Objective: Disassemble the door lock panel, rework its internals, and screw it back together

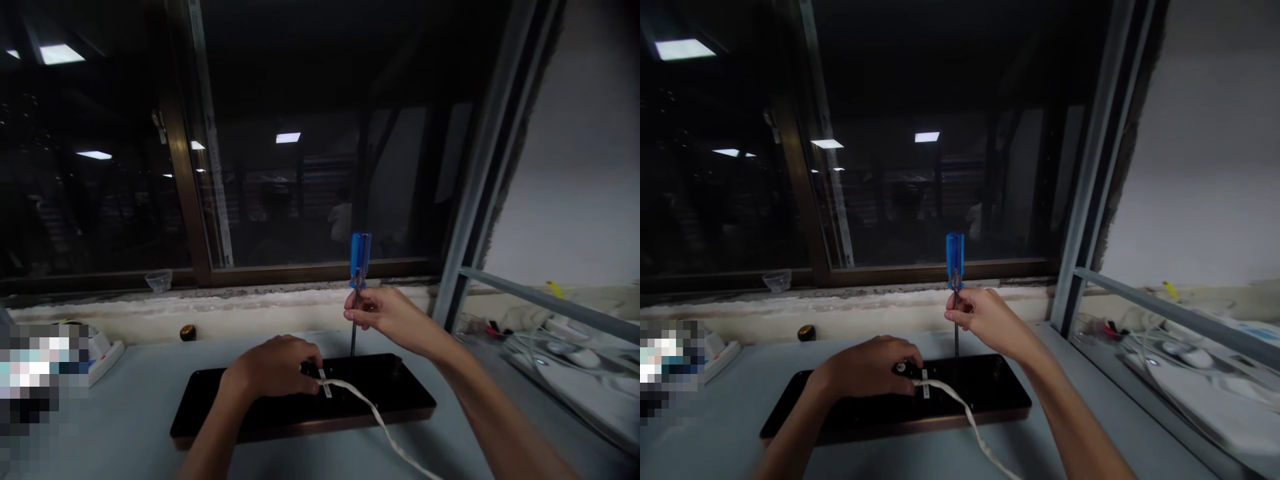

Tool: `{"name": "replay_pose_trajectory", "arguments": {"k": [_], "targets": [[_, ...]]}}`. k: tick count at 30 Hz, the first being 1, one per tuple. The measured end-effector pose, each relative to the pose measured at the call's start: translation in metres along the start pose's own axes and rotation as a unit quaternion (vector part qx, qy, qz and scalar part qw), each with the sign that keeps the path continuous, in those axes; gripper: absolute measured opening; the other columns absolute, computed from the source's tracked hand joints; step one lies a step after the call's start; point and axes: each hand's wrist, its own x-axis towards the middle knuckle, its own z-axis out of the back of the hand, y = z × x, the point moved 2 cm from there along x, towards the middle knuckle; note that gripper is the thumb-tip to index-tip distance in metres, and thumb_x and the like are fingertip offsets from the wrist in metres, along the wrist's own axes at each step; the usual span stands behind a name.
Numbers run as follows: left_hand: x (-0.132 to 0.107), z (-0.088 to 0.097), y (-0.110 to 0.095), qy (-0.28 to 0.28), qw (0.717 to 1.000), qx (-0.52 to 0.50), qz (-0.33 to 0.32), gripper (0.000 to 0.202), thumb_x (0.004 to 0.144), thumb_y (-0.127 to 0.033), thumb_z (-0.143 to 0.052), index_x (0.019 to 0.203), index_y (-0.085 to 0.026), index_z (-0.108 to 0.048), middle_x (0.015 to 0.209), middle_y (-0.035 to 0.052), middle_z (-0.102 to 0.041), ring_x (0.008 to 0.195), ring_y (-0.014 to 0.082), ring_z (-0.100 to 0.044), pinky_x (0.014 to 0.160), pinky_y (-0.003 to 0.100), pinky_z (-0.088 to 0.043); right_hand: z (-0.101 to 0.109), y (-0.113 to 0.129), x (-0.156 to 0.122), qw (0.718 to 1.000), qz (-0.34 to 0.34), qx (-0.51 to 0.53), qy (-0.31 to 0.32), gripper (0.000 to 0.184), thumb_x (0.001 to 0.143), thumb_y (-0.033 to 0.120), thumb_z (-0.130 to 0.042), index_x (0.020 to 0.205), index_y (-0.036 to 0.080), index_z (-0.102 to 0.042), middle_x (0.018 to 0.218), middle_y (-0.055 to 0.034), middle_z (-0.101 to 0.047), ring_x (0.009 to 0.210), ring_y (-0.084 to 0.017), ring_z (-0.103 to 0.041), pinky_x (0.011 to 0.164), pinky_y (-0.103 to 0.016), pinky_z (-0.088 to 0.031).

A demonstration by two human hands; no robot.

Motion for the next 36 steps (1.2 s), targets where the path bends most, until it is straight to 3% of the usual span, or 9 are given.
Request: {"name": "replay_pose_trajectory", "arguments": {"k": [3, 7, 10, 13, 17, 20, 25, 31, 36], "targets": [[-0.021, 0.009, -0.008, -0.072, 0.997, 0.014, -0.025, 0.026, 0.078, -0.027, -0.049, 0.102, -0.026, -0.058, 0.105, 0.0001, -0.062, 0.100, 0.0187, -0.052, 0.086, 0.031, -0.037, 0.010, 0.004, -0.005, 0.999, 0.003, 0.037, -0.034, 0.016, 0.067, 0.032, -0.060, 0.068, 0.017, -0.057, 0.057, 0.0016, -0.055, 0.052, -0.012, -0.051, 0.054, -0.026, -0.042], [-0.063, 0.003, -0.011, -0.140, 0.989, 0.034, -0.036, 0.022, 0.084, -0.021, -0.042, 0.093, -0.025, -0.062, 0.092, -0.0014, -0.064, 0.084, 0.0143, -0.058, 0.076, 0.026, -0.040, 0.032, 0.014, -0.019, 0.979, 0.019, 0.132, -0.154, 0.022, 0.062, 0.036, -0.070, 0.070, 0.017, -0.061, 0.059, 0.0004, -0.060, 0.055, -0.011, -0.054, 0.056, -0.025, -0.043], [-0.096, -0.024, 0.004, -0.204, 0.979, 0.021, -0.002, 0.021, 0.082, -0.020, -0.043, 0.091, -0.026, -0.062, 0.086, -0.0023, -0.066, 0.077, 0.0126, -0.060, 0.068, 0.022, -0.042, 0.041, 0.023, -0.028, 0.937, 0.070, 0.258, -0.224, 0.019, 0.061, 0.034, -0.073, 0.070, 0.019, -0.064, 0.066, 0.0002, -0.064, 0.061, -0.012, -0.059, 0.061, -0.025, -0.046], [-0.121, -0.065, 0.030, -0.271, 0.962, 0.008, 0.039, 0.020, 0.080, -0.018, -0.044, 0.082, -0.025, -0.063, 0.078, -0.0019, -0.066, 0.073, 0.0127, -0.061, 0.066, 0.021, -0.044, 0.043, 0.034, -0.035, 0.904, 0.133, 0.329, -0.240, 0.011, 0.061, 0.028, -0.073, 0.069, 0.022, -0.067, 0.069, 0.0013, -0.066, 0.070, -0.012, -0.062, 0.067, -0.024, -0.048], [-0.133, -0.113, 0.061, -0.275, 0.956, 0.025, 0.095, 0.018, 0.076, -0.018, -0.047, 0.080, -0.025, -0.063, 0.076, -0.0018, -0.066, 0.069, 0.0129, -0.061, 0.062, 0.020, -0.046, 0.040, 0.050, -0.044, 0.901, 0.197, 0.314, -0.227, 0.011, 0.065, 0.014, -0.066, 0.070, 0.022, -0.069, 0.071, 0.0013, -0.069, 0.073, -0.011, -0.063, 0.072, -0.023, -0.047], [-0.129, -0.130, 0.071, -0.264, 0.957, 0.064, 0.100, 0.017, 0.073, -0.017, -0.051, 0.079, -0.026, -0.065, 0.078, -0.0006, -0.067, 0.073, 0.0137, -0.061, 0.066, 0.020, -0.047, 0.038, 0.059, -0.051, 0.903, 0.217, 0.295, -0.224, 0.014, 0.066, 0.011, -0.063, 0.069, 0.023, -0.069, 0.073, 0.0002, -0.069, 0.075, -0.012, -0.062, 0.073, -0.025, -0.046], [-0.120, -0.132, 0.071, -0.220, 0.963, 0.128, 0.091, 0.024, 0.067, -0.007, -0.052, 0.070, -0.026, -0.066, 0.083, -0.0019, -0.067, 0.077, 0.0139, -0.060, 0.069, 0.020, -0.046, 0.039, 0.066, -0.058, 0.909, 0.220, 0.276, -0.224, 0.015, 0.065, 0.012, -0.063, 0.068, 0.026, -0.069, 0.073, -0.0010, -0.068, 0.073, -0.016, -0.062, 0.072, -0.033, -0.046], [-0.114, -0.119, 0.054, -0.189, 0.962, 0.174, 0.090, 0.018, 0.068, -0.007, -0.051, 0.059, -0.020, -0.061, 0.067, -0.0008, -0.065, 0.069, 0.0151, -0.059, 0.066, 0.024, -0.044, 0.043, 0.067, -0.057, 0.900, 0.223, 0.298, -0.225, 0.015, 0.065, 0.011, -0.062, 0.067, 0.025, -0.069, 0.071, 0.0000, -0.068, 0.075, -0.015, -0.063, 0.073, -0.030, -0.049], [-0.103, -0.085, 0.014, -0.258, 0.965, -0.017, 0.052, 0.014, 0.069, -0.012, -0.052, 0.069, -0.019, -0.063, 0.066, 0.0000, -0.066, 0.060, 0.0114, -0.058, 0.057, 0.020, -0.044, 0.043, 0.065, -0.057, 0.911, 0.218, 0.316, -0.153, 0.013, 0.065, 0.014, -0.065, 0.069, 0.026, -0.070, 0.067, 0.0003, -0.068, 0.069, -0.014, -0.064, 0.063, -0.026, -0.052]]}}
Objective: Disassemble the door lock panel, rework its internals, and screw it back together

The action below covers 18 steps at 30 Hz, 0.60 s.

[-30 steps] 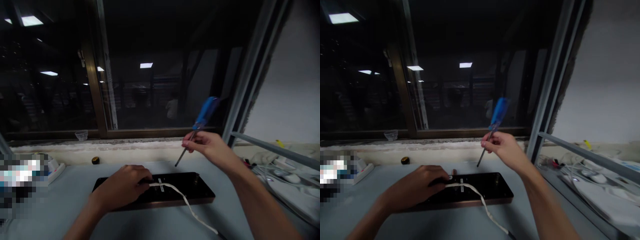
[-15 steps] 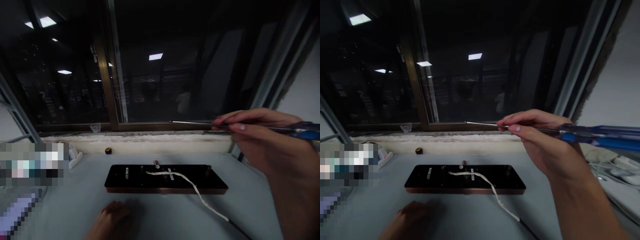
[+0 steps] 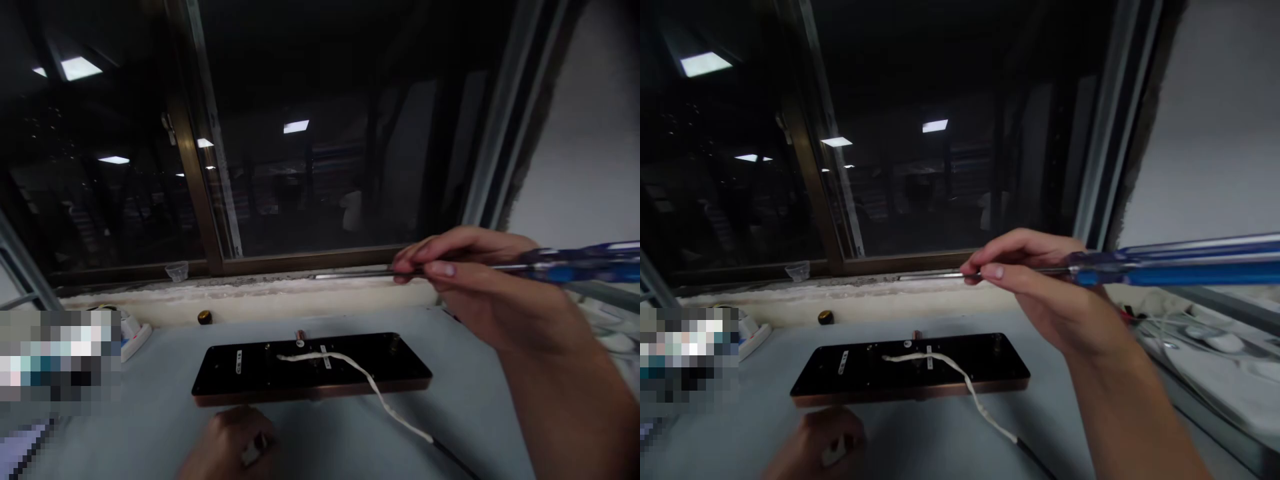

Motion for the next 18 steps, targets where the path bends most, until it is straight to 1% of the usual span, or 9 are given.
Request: {"name": "replay_pose_trajectory", "arguments": {"k": [2, 3, 5, 7, 9, 12, 14, 16, 18], "targets": [[0.014, 0.018, -0.023, -0.052, 0.990, -0.130, 0.033, 0.009, 0.069, -0.017, -0.055, 0.065, -0.019, -0.063, 0.062, -0.0008, -0.066, 0.056, 0.0103, -0.056, 0.056, 0.021, -0.045, 0.000, 0.000, -0.001, 0.999, -0.006, 0.020, 0.037, 0.012, 0.064, 0.015, -0.066, 0.070, 0.026, -0.070, 0.066, 0.0000, -0.068, 0.066, -0.014, -0.064, 0.058, -0.024, -0.052], [0.023, 0.027, -0.034, -0.071, 0.972, -0.217, 0.049, 0.008, 0.068, -0.021, -0.057, 0.062, -0.019, -0.062, 0.061, -0.0006, -0.065, 0.056, 0.0109, -0.057, 0.055, 0.021, -0.045, 0.000, 0.000, -0.002, 0.998, -0.007, 0.029, 0.053, 0.011, 0.064, 0.017, -0.067, 0.070, 0.026, -0.070, 0.066, -0.0001, -0.068, 0.065, -0.015, -0.064, 0.056, -0.024, -0.053], [0.041, 0.047, -0.054, -0.121, 0.922, -0.363, 0.065, 0.010, 0.065, -0.024, -0.061, 0.058, -0.018, -0.058, 0.061, -0.0004, -0.065, 0.055, 0.0107, -0.057, 0.051, 0.021, -0.045, 0.000, 0.001, -0.003, 0.996, -0.008, 0.041, 0.075, 0.010, 0.065, 0.019, -0.068, 0.071, 0.026, -0.070, 0.067, -0.0003, -0.068, 0.065, -0.015, -0.064, 0.053, -0.023, -0.053], [0.060, 0.066, -0.069, -0.192, 0.875, -0.443, 0.031, 0.011, 0.062, -0.023, -0.064, 0.056, -0.018, -0.056, 0.061, -0.0014, -0.065, 0.049, 0.0081, -0.053, 0.048, 0.020, -0.045, 0.000, 0.001, -0.004, 0.996, -0.008, 0.043, 0.084, 0.008, 0.066, 0.022, -0.069, 0.072, 0.027, -0.070, 0.069, -0.0008, -0.068, 0.066, -0.015, -0.064, 0.052, -0.023, -0.054], [0.075, 0.080, -0.078, -0.254, 0.851, -0.459, -0.008, 0.011, 0.059, -0.020, -0.067, 0.058, -0.018, -0.056, 0.063, -0.0022, -0.066, 0.050, 0.0077, -0.054, 0.049, 0.019, -0.046, -0.001, 0.002, -0.005, 0.996, -0.008, 0.040, 0.080, 0.006, 0.065, 0.026, -0.071, 0.070, 0.028, -0.070, 0.069, -0.0012, -0.067, 0.065, -0.016, -0.063, 0.052, -0.025, -0.054], [0.088, 0.091, -0.080, -0.317, 0.850, -0.420, -0.024, 0.011, 0.059, -0.023, -0.068, 0.065, -0.018, -0.061, 0.064, -0.0018, -0.066, 0.052, 0.0090, -0.056, 0.051, 0.021, -0.049, 0.000, 0.002, -0.005, 0.997, -0.008, 0.036, 0.067, 0.006, 0.064, 0.030, -0.072, 0.069, 0.028, -0.069, 0.071, -0.0013, -0.066, 0.063, -0.015, -0.062, 0.051, -0.025, -0.054], [0.091, 0.094, -0.077, -0.339, 0.856, -0.390, -0.015, 0.012, 0.060, -0.027, -0.068, 0.068, -0.018, -0.064, 0.064, -0.0012, -0.067, 0.053, 0.0104, -0.058, 0.052, 0.022, -0.050, 0.001, 0.002, -0.005, 0.997, -0.003, 0.040, 0.066, 0.006, 0.064, 0.030, -0.072, 0.069, 0.028, -0.068, 0.074, -0.0016, -0.066, 0.063, -0.014, -0.062, 0.051, -0.025, -0.054], [0.090, 0.094, -0.073, -0.327, 0.869, -0.371, -0.011, 0.012, 0.060, -0.028, -0.069, 0.067, -0.019, -0.065, 0.064, -0.0009, -0.067, 0.056, 0.0117, -0.060, 0.053, 0.022, -0.050, 0.001, 0.001, -0.005, 0.997, -0.003, 0.047, 0.066, 0.007, 0.064, 0.031, -0.072, 0.069, 0.028, -0.068, 0.075, -0.0020, -0.066, 0.064, -0.015, -0.062, 0.052, -0.025, -0.054], [0.089, 0.092, -0.072, -0.282, 0.890, -0.357, -0.021, 0.009, 0.060, -0.027, -0.070, 0.065, -0.020, -0.067, 0.065, -0.0004, -0.068, 0.060, 0.0131, -0.062, 0.055, 0.022, -0.051, 0.000, 0.001, -0.005, 0.997, -0.006, 0.050, 0.065, 0.008, 0.063, 0.032, -0.072, 0.069, 0.028, -0.068, 0.075, -0.0016, -0.066, 0.063, -0.015, -0.062, 0.052, -0.026, -0.054]]}}
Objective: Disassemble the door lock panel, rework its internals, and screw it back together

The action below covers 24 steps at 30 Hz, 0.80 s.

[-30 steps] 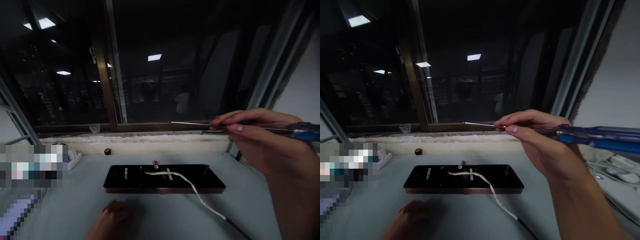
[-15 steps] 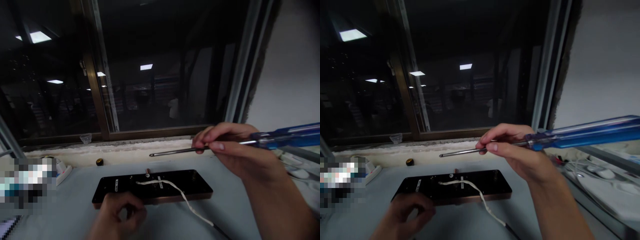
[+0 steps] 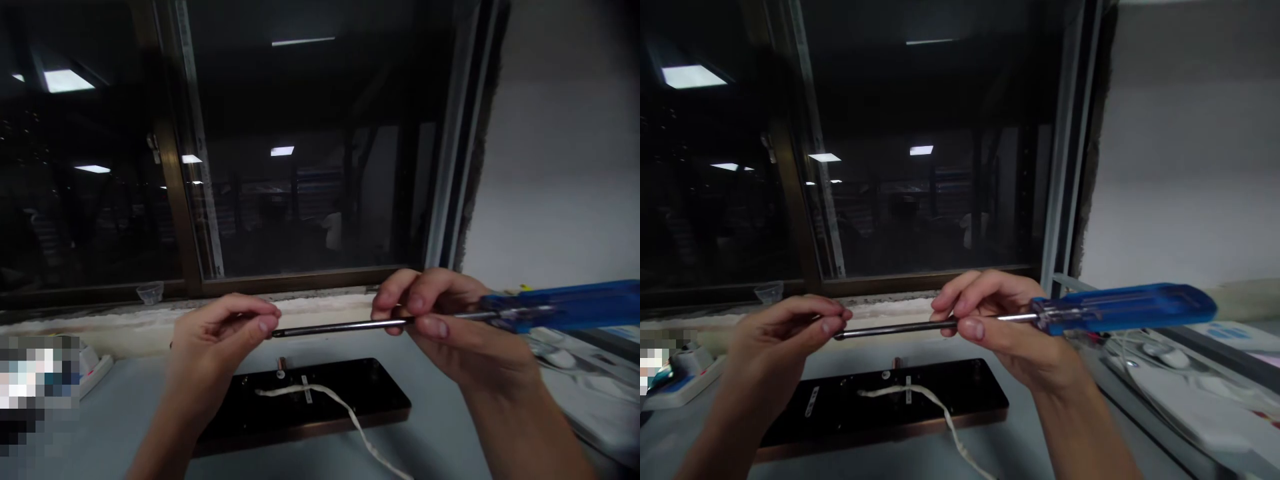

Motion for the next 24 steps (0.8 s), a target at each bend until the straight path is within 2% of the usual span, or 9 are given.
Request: {"name": "replay_pose_trajectory", "arguments": {"k": [2, 4, 10, 17, 20, 24], "targets": [[-0.002, 0.000, 0.000, 0.055, 0.998, 0.007, 0.001, 0.005, 0.060, -0.024, -0.070, 0.064, -0.020, -0.068, 0.067, -0.0002, -0.068, 0.062, 0.0136, -0.062, 0.055, 0.022, -0.051, -0.002, -0.001, 0.000, 1.000, -0.003, 0.001, 0.001, 0.008, 0.064, 0.032, -0.072, 0.069, 0.029, -0.067, 0.074, -0.0003, -0.066, 0.063, -0.014, -0.062, 0.054, -0.025, -0.055], [-0.003, 0.000, -0.002, 0.078, 0.997, -0.001, 0.012, 0.002, 0.061, -0.021, -0.069, 0.063, -0.021, -0.068, 0.064, -0.0009, -0.067, 0.059, 0.0124, -0.061, 0.055, 0.021, -0.050, -0.005, -0.002, 0.001, 1.000, 0.000, 0.007, 0.007, 0.007, 0.065, 0.031, -0.072, 0.071, 0.030, -0.067, 0.075, 0.0011, -0.066, 0.064, -0.013, -0.062, 0.057, -0.024, -0.054], [0.002, 0.005, 0.006, 0.079, 0.995, -0.052, 0.039, 0.005, 0.057, -0.021, -0.072, 0.061, -0.020, -0.069, 0.061, -0.0006, -0.067, 0.053, 0.0110, -0.060, 0.053, 0.022, -0.050, -0.008, -0.002, 0.002, 1.000, 0.005, 0.022, 0.020, 0.007, 0.068, 0.026, -0.069, 0.074, 0.030, -0.067, 0.077, 0.0022, -0.067, 0.068, -0.011, -0.062, 0.061, -0.021, -0.053], [0.007, 0.006, 0.016, 0.094, 0.988, -0.120, 0.035, 0.005, 0.059, -0.022, -0.072, 0.062, -0.020, -0.069, 0.053, -0.0019, -0.065, 0.049, 0.0094, -0.059, 0.051, 0.019, -0.049, -0.005, -0.002, 0.002, 1.000, 0.003, 0.009, -0.010, 0.007, 0.065, 0.029, -0.072, 0.069, 0.029, -0.067, 0.074, 0.0008, -0.067, 0.069, -0.013, -0.063, 0.059, -0.021, -0.053], [0.007, 0.006, 0.016, 0.106, 0.988, -0.102, 0.044, 0.007, 0.060, -0.023, -0.072, 0.064, -0.019, -0.068, 0.053, -0.0021, -0.064, 0.050, 0.0099, -0.059, 0.053, 0.020, -0.049, -0.005, -0.002, 0.003, 1.000, 0.006, 0.011, 0.006, 0.006, 0.067, 0.026, -0.071, 0.072, 0.028, -0.067, 0.075, 0.0007, -0.067, 0.070, -0.011, -0.063, 0.061, -0.020, -0.053], [0.006, 0.011, 0.015, 0.136, 0.988, -0.025, 0.063, 0.009, 0.064, -0.027, -0.070, 0.069, -0.019, -0.068, 0.056, -0.0022, -0.065, 0.055, 0.0107, -0.060, 0.057, 0.021, -0.049, -0.004, -0.001, 0.003, 0.999, 0.027, -0.002, 0.043, 0.008, 0.070, 0.022, -0.068, 0.077, 0.026, -0.067, 0.079, -0.0002, -0.067, 0.072, -0.012, -0.063, 0.062, -0.020, -0.053]]}}
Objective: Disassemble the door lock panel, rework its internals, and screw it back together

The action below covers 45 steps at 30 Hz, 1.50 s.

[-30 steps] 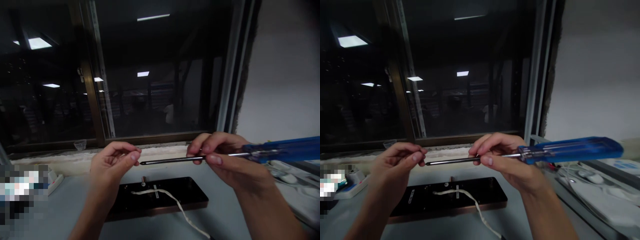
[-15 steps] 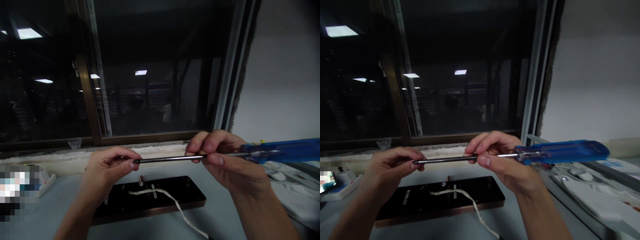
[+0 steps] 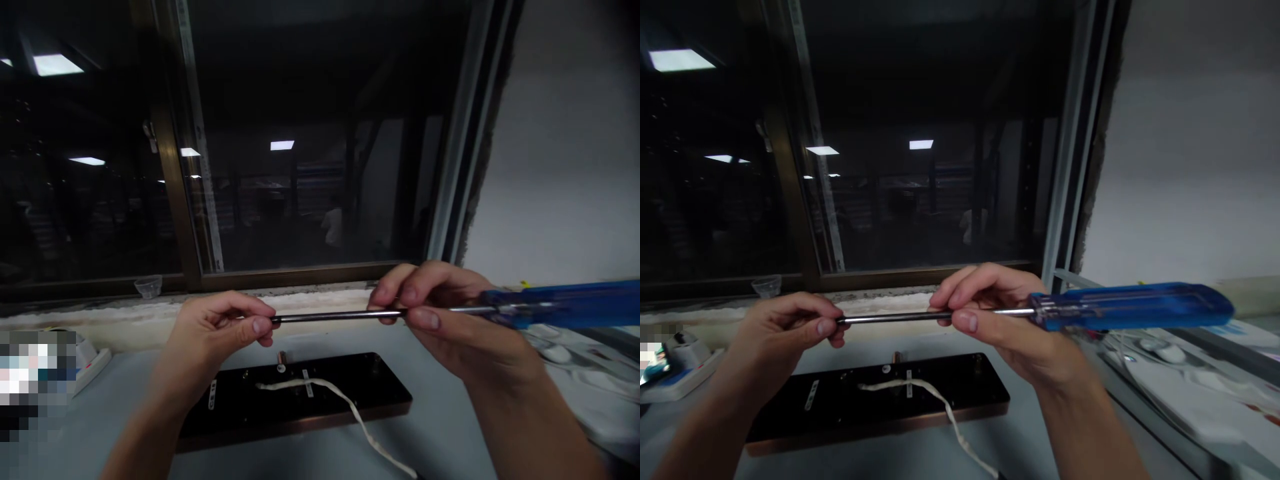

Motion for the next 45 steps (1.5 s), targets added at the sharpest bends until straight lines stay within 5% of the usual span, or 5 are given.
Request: {"name": "replay_pose_trajectory", "arguments": {"k": [14, 23, 28, 32, 45], "targets": [[0.000, -0.002, -0.001, 0.132, 0.989, 0.042, 0.046, 0.008, 0.067, -0.026, -0.066, 0.069, -0.018, -0.066, 0.061, -0.0014, -0.065, 0.060, 0.0104, -0.059, 0.058, 0.020, -0.046, -0.003, -0.006, -0.002, 0.998, -0.059, 0.001, 0.011, 0.009, 0.072, 0.021, -0.066, 0.079, 0.027, -0.067, 0.075, 0.0017, -0.069, 0.067, -0.010, -0.064, 0.059, -0.019, -0.053], [0.010, -0.025, 0.029, 0.201, 0.970, 0.133, -0.027, 0.033, 0.086, -0.038, -0.040, 0.113, -0.022, -0.052, 0.108, 0.0054, -0.059, 0.099, 0.0173, -0.054, 0.083, 0.030, -0.043, 0.018, -0.006, -0.003, 0.981, -0.171, -0.077, -0.055, 0.011, 0.063, 0.026, -0.071, 0.070, 0.021, -0.064, 0.060, -0.0007, -0.066, 0.053, -0.012, -0.060, 0.049, -0.021, -0.048], [0.005, -0.057, 0.057, 0.275, 0.897, 0.339, -0.074, 0.030, 0.084, -0.032, -0.046, 0.110, -0.019, -0.055, 0.111, 0.0065, -0.059, 0.106, 0.0210, -0.049, 0.092, 0.034, -0.037, 0.029, -0.011, -0.004, 0.929, -0.294, -0.223, -0.016, 0.008, 0.064, 0.023, -0.062, 0.063, 0.019, -0.056, 0.056, -0.0002, -0.061, 0.053, -0.012, -0.057, 0.049, -0.023, -0.045], [-0.004, -0.080, 0.070, 0.336, 0.863, 0.360, -0.114, 0.022, 0.081, -0.023, -0.050, 0.100, -0.018, -0.061, 0.103, 0.0047, -0.062, 0.100, 0.0202, -0.054, 0.090, 0.033, -0.038, 0.028, -0.027, -0.004, 0.901, -0.357, -0.239, 0.058, 0.004, 0.064, 0.020, -0.055, 0.066, 0.019, -0.052, 0.058, 0.0014, -0.059, 0.054, -0.011, -0.056, 0.052, -0.024, -0.045], [-0.005, -0.080, 0.067, 0.399, 0.856, 0.316, -0.087, 0.018, 0.078, -0.015, -0.051, 0.085, -0.017, -0.067, 0.091, 0.0037, -0.066, 0.088, 0.0168, -0.060, 0.087, 0.029, -0.039, 0.020, -0.053, -0.006, 0.891, -0.410, -0.165, 0.106, 0.007, 0.061, 0.018, -0.051, 0.067, 0.017, -0.049, 0.055, 0.0030, -0.058, 0.050, -0.010, -0.054, 0.050, -0.024, -0.046]]}}
